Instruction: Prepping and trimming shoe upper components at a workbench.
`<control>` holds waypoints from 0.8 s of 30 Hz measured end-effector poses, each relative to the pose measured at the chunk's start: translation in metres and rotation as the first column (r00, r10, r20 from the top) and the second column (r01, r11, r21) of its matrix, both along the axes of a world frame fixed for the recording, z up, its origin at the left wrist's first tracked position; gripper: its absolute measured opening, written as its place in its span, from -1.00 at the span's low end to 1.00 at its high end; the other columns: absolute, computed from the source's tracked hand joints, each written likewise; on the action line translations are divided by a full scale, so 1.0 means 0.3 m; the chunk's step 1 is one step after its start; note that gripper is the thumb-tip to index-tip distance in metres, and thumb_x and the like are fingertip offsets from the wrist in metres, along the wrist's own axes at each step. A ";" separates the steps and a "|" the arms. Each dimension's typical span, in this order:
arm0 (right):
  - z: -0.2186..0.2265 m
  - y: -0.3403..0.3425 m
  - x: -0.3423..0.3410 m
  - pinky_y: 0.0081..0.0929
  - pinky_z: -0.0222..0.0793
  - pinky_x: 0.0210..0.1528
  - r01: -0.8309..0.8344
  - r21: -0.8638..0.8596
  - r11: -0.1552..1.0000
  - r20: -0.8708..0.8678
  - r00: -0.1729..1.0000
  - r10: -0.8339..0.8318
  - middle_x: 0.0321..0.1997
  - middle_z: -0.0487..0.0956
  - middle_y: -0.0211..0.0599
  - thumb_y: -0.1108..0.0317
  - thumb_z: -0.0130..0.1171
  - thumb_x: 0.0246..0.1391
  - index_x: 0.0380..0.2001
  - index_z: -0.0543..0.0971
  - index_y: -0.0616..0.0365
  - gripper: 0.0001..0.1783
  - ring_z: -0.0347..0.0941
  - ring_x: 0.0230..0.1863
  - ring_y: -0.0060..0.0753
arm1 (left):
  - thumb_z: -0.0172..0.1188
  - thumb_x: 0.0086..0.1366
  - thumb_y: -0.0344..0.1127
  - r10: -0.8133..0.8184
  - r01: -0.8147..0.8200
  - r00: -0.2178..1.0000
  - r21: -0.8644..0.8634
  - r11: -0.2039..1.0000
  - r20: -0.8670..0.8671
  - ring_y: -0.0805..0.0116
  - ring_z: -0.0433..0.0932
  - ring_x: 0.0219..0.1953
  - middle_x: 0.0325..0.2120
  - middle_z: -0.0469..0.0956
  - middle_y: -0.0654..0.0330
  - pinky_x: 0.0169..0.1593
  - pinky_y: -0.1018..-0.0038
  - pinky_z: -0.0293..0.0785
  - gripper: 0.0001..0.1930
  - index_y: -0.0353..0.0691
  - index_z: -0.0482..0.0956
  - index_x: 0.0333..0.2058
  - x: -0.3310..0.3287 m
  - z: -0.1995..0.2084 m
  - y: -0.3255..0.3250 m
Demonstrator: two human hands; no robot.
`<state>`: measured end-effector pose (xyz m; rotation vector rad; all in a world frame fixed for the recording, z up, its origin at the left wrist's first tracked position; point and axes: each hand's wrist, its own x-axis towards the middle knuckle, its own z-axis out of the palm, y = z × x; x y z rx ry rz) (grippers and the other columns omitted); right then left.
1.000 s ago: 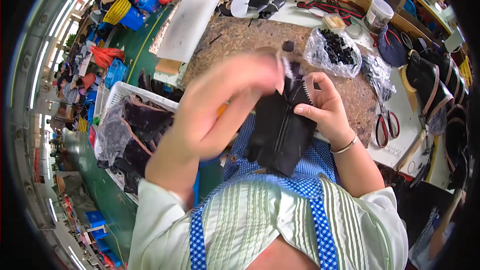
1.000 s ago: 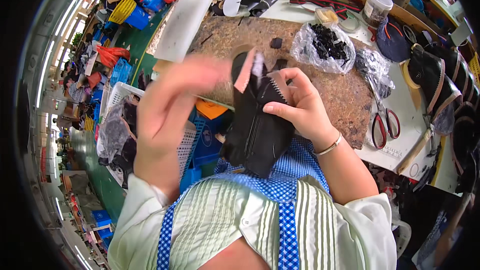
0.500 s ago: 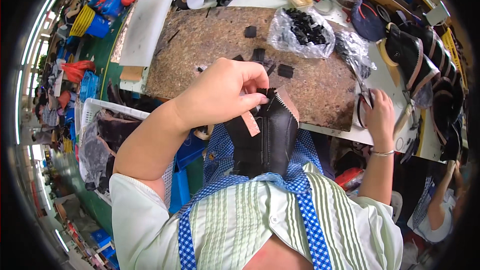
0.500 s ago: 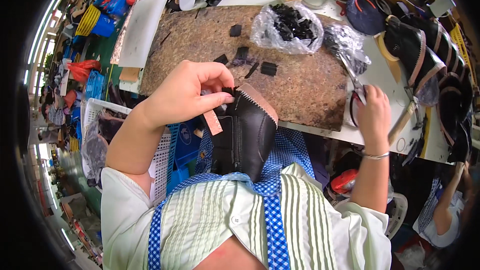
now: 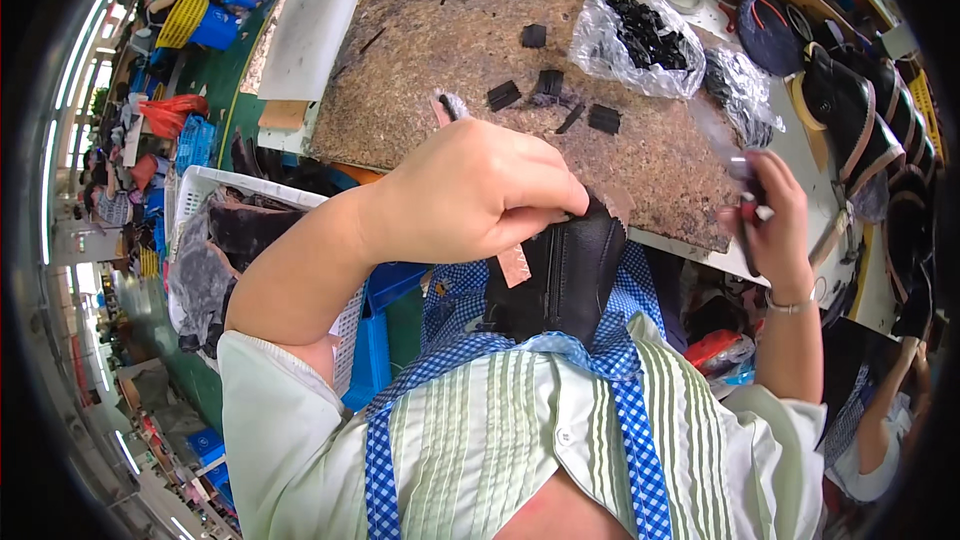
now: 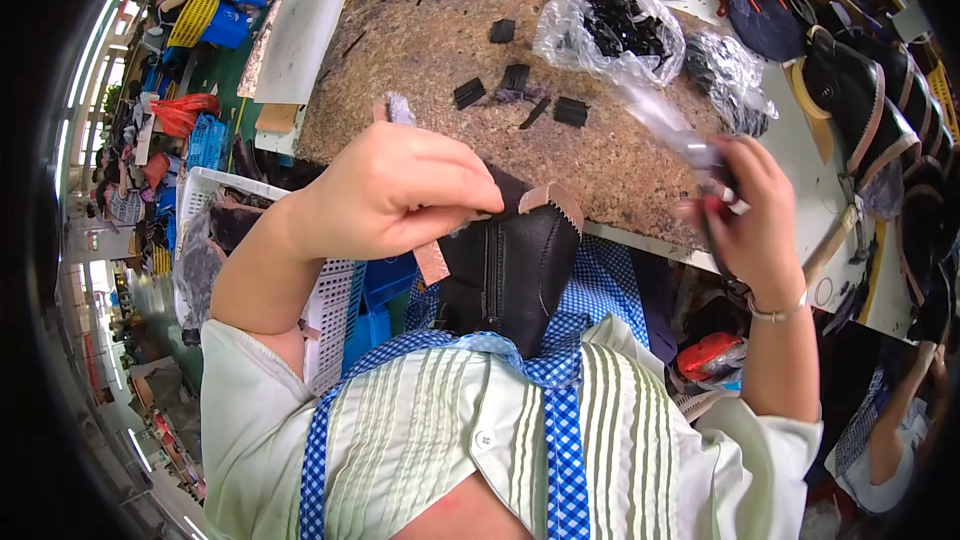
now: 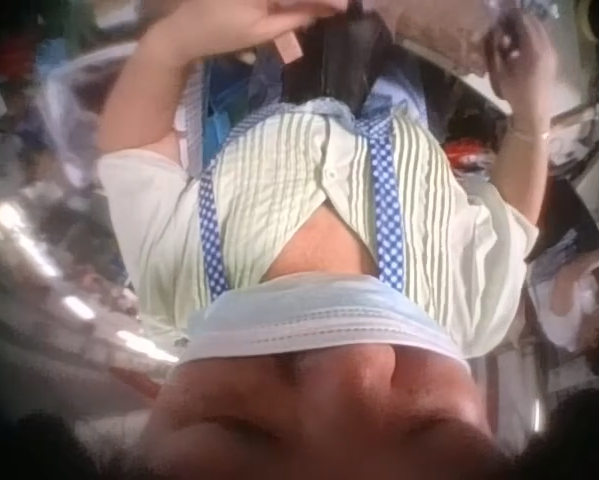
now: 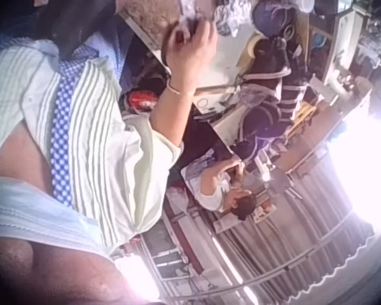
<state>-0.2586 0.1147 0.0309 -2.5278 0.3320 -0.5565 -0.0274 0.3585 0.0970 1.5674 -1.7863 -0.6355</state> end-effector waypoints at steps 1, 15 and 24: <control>0.032 0.019 0.051 -0.29 0.40 -0.28 -0.121 -0.067 0.990 -0.020 0.993 0.120 -0.28 0.49 -0.10 0.36 0.44 -0.33 -0.19 0.49 0.25 -0.46 0.47 -0.29 -0.01 | 0.21 0.03 -0.60 -0.060 0.067 0.996 -0.098 0.993 0.072 0.20 0.61 -0.40 -0.40 0.58 0.10 -0.35 0.45 0.51 -0.81 -0.32 0.61 -0.32 -0.004 -0.002 0.005; 0.145 0.059 0.132 -0.22 0.35 -0.39 -0.511 0.064 0.857 -0.296 0.810 0.506 -0.45 0.43 -0.20 -0.01 0.54 -0.46 -0.39 0.52 0.16 -0.39 0.44 -0.39 -0.01 | 0.12 0.01 -0.71 0.126 -0.116 0.989 -0.130 0.985 0.072 0.29 0.58 -0.43 -0.37 0.55 0.11 -0.38 0.51 0.51 -0.70 -0.32 0.61 -0.26 -0.017 0.015 0.054; 0.131 0.080 0.174 -0.20 0.35 -0.40 -0.570 0.183 0.801 -0.249 0.761 0.599 -0.47 0.45 -0.17 -0.06 0.51 -0.37 -0.40 0.53 0.18 -0.40 0.44 -0.40 0.02 | 0.14 0.01 -0.72 0.124 -0.110 0.990 -0.181 0.977 0.072 0.39 0.51 -0.49 -0.32 0.49 0.14 -0.43 0.56 0.42 -0.71 -0.31 0.62 -0.28 -0.022 -0.003 0.049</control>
